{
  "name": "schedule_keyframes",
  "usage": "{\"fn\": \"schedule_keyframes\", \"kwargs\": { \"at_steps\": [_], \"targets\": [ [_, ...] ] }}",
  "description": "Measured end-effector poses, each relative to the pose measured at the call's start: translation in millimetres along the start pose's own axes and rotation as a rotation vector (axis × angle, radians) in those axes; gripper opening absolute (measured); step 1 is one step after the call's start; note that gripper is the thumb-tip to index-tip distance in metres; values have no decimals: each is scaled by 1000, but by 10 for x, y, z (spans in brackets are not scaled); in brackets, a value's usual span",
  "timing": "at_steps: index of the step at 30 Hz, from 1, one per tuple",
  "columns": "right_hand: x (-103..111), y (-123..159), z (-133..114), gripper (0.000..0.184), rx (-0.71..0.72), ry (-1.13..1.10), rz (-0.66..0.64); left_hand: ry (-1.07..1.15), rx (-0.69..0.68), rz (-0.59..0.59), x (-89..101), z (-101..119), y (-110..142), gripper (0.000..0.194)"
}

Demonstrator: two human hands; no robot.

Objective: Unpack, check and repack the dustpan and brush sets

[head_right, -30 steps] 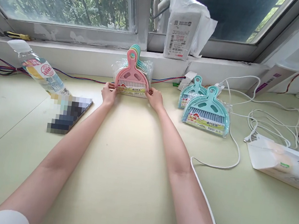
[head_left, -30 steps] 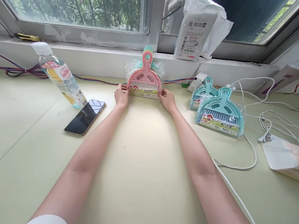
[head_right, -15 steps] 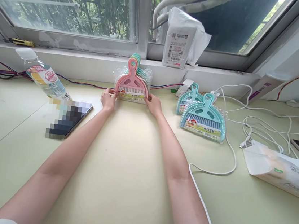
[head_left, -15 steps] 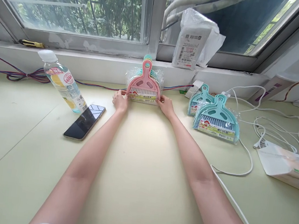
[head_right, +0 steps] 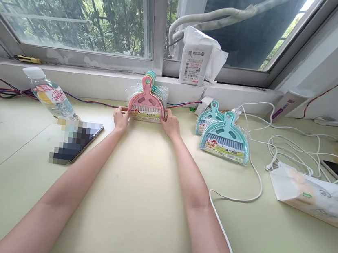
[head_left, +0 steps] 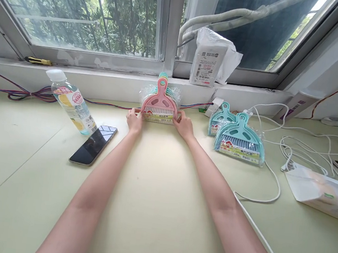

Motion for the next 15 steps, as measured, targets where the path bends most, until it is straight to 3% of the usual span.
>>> {"fn": "schedule_keyframes", "kwargs": {
  "at_steps": [6,15],
  "targets": [
    [45,27,-31,50,26,1,66,148,72,-62,-22,-53,-35,15],
    [7,15,-20,50,-42,88,-21,26,56,-102,-38,-23,1,38]
  ]
}}
Point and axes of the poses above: each hand's wrist, its own y-axis away from the middle knuckle, its own x-axis out of the back of the hand, z = x × y, the point moved 4 cm from there along -y, towards the middle knuckle, and after that the axes turned 10 degrees about -z, right-handed, at the moved point
